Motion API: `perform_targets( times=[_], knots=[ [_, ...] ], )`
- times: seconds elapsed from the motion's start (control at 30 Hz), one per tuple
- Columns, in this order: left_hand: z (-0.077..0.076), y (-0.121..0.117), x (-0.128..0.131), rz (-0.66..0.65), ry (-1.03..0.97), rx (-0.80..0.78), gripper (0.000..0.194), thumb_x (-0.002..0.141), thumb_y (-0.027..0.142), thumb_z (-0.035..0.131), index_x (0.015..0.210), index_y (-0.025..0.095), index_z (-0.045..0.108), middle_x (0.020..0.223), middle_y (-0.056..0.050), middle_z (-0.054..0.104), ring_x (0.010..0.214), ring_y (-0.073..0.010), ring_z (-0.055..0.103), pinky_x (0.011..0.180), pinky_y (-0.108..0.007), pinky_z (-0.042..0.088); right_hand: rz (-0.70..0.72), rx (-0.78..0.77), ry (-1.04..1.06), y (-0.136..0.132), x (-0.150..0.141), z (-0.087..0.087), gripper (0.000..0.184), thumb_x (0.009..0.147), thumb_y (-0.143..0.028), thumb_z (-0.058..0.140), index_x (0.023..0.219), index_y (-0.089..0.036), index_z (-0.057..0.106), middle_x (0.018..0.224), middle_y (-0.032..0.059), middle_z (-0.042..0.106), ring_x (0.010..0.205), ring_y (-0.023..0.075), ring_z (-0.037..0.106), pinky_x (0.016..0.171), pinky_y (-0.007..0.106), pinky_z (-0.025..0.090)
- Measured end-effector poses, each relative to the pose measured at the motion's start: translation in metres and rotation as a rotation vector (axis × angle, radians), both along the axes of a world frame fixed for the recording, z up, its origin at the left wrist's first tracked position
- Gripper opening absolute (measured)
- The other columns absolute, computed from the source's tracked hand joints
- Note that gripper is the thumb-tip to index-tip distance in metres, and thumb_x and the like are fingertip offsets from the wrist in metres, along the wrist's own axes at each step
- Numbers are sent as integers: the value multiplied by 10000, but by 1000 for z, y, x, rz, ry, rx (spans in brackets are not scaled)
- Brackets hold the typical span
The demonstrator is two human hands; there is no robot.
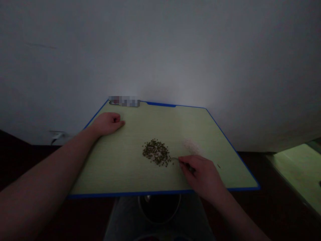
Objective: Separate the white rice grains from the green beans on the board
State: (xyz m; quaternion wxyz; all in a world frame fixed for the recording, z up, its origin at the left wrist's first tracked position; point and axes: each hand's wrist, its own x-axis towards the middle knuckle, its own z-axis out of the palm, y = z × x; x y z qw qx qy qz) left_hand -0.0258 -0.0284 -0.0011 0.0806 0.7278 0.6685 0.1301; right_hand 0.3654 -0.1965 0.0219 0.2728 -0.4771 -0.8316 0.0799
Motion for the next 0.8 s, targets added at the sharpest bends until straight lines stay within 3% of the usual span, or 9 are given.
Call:
perform_targets(
  times=[0.37,0.57,0.8],
  knots=[
    [3,-3,1,-6,-7,-11,362,786,551,508,629,235,427,560,-7,453,592,-173,444,603,-318,302,-8,19,0,-7,-2,-2,282,959,-166,524,994,-184,804,883,67,828,771,217,783,753,346,638],
    [2,-2,1,-4,-3,-10,361,782,552,510,627,234,437,570,-12,463,604,-178,454,611,-317,307,-82,41,-27,-3,-1,-1,287,944,-167,525,996,-192,806,880,74,826,740,214,776,744,335,638],
    [1,-1,0,-14,2,-5,366,786,562,502,630,241,424,574,-15,474,600,-182,460,606,-324,315,-23,29,19,-10,-4,-1,271,936,-160,535,966,-185,804,833,63,817,703,199,766,712,304,625]
  ],
)
